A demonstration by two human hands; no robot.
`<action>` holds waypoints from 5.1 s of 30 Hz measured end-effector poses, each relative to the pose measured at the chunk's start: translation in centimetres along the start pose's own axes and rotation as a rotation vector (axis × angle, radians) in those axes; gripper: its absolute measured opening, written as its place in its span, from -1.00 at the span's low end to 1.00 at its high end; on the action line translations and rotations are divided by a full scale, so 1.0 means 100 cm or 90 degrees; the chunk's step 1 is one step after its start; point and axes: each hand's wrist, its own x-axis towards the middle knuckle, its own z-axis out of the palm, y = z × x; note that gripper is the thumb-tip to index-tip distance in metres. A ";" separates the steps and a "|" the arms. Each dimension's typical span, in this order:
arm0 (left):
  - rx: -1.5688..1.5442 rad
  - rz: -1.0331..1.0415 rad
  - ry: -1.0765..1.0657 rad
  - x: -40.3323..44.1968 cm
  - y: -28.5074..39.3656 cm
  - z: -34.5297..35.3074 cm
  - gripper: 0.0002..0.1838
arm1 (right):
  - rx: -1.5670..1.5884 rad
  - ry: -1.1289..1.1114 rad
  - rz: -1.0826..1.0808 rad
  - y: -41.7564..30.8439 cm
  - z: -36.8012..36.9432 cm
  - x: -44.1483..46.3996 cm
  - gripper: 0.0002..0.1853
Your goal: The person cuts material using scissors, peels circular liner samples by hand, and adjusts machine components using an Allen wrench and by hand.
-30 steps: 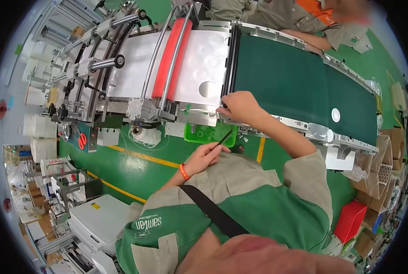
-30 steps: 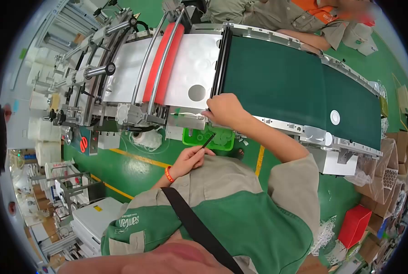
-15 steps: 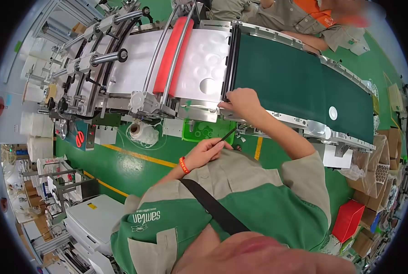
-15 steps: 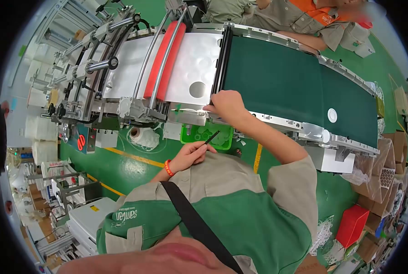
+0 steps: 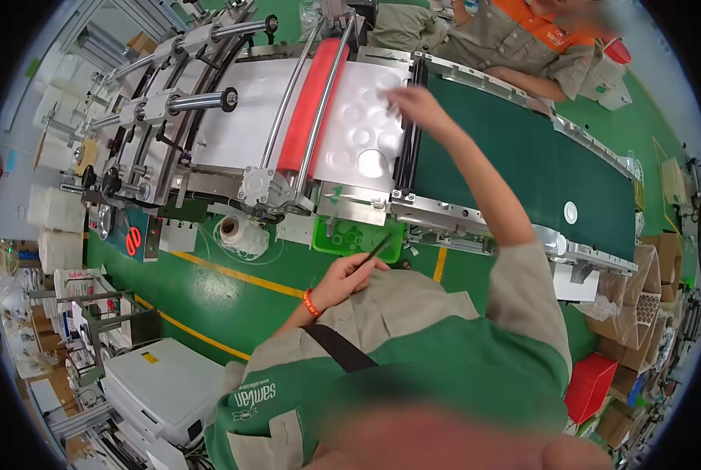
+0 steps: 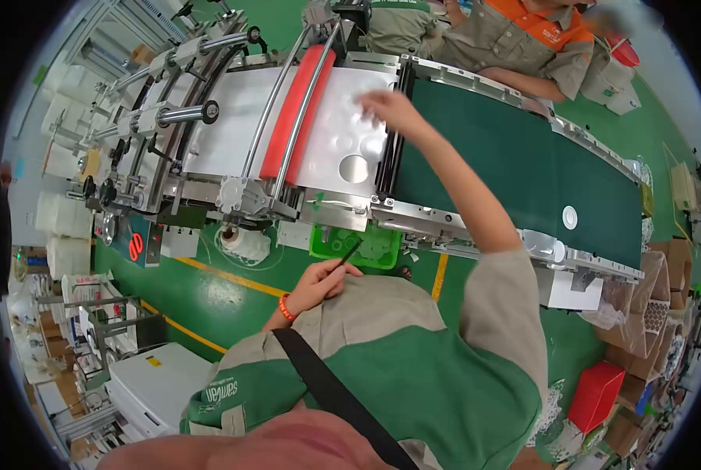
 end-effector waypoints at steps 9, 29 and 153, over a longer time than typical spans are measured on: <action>-0.010 0.037 0.071 -0.032 -0.001 -0.022 -0.71 | 0.812 0.256 0.249 0.075 0.048 0.221 -0.19; -0.032 0.047 0.044 -0.016 -0.004 -0.032 -0.71 | 0.808 0.150 0.342 0.044 0.090 0.137 -0.16; 0.168 -0.059 1.110 -0.649 -0.122 -0.485 -0.57 | -0.551 -0.285 -0.278 -0.046 0.975 0.165 -0.40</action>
